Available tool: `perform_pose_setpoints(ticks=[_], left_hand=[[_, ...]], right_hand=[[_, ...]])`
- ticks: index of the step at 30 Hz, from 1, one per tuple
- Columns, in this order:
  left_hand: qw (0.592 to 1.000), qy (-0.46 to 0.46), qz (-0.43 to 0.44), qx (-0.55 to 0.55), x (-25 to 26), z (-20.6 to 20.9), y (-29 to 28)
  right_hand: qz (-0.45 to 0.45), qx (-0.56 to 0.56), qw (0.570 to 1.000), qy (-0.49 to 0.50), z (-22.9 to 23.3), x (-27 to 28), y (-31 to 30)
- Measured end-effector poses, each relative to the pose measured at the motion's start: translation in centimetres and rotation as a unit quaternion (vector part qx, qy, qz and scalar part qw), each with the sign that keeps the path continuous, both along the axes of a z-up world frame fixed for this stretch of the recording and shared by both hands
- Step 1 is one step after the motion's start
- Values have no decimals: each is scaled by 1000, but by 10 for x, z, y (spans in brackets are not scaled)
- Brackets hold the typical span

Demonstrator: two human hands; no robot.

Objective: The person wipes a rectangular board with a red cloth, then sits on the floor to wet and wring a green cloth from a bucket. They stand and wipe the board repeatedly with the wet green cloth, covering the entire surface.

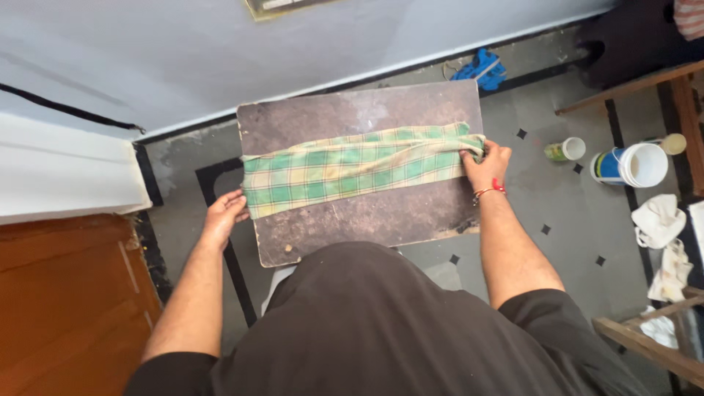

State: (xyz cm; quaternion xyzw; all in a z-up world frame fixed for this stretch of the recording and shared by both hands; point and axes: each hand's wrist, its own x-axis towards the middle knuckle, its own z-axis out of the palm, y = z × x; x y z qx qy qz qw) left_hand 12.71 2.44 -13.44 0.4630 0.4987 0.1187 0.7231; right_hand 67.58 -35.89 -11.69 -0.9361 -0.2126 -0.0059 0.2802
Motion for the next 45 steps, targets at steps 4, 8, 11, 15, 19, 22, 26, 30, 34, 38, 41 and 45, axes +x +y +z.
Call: perform_pose_setpoints(ticks=[4,8,11,15,19,22,26,30,34,38,41,45], left_hand=[[997,56,48,-10,13,-14,-13],[994,91,19,-65,21,-5,-27],[998,54,31,-28,19,-5,-26],[999,28,11,11,11,-22,-30],[997,12,11,77,5,-24,-27],[996,36,10,76,0,-13,-25],[986,74,31,144,-12,8,-20],[986,84,33,142,-18,17,-20],[992,88,13,86,-16,19,-27],[992,86,-37,89,-10,26,-21],[994,33,-37,101,-8,25,-28],[994,31,-28,101,-2,23,-28]], right_hand=[[87,-15,991,-99,-17,21,-8],[-9,36,995,94,-18,12,6],[-41,-23,985,165,1,9,30],[105,-66,991,46,56,-7,51],[216,-21,969,115,107,-52,94],[249,139,931,230,116,-65,108],[106,158,942,275,83,-47,98],[183,-44,970,152,-7,-63,81],[114,-42,971,207,-51,-73,81],[140,-13,988,65,11,-60,104],[236,1,972,14,73,-89,113],[287,53,918,270,114,-138,138]])
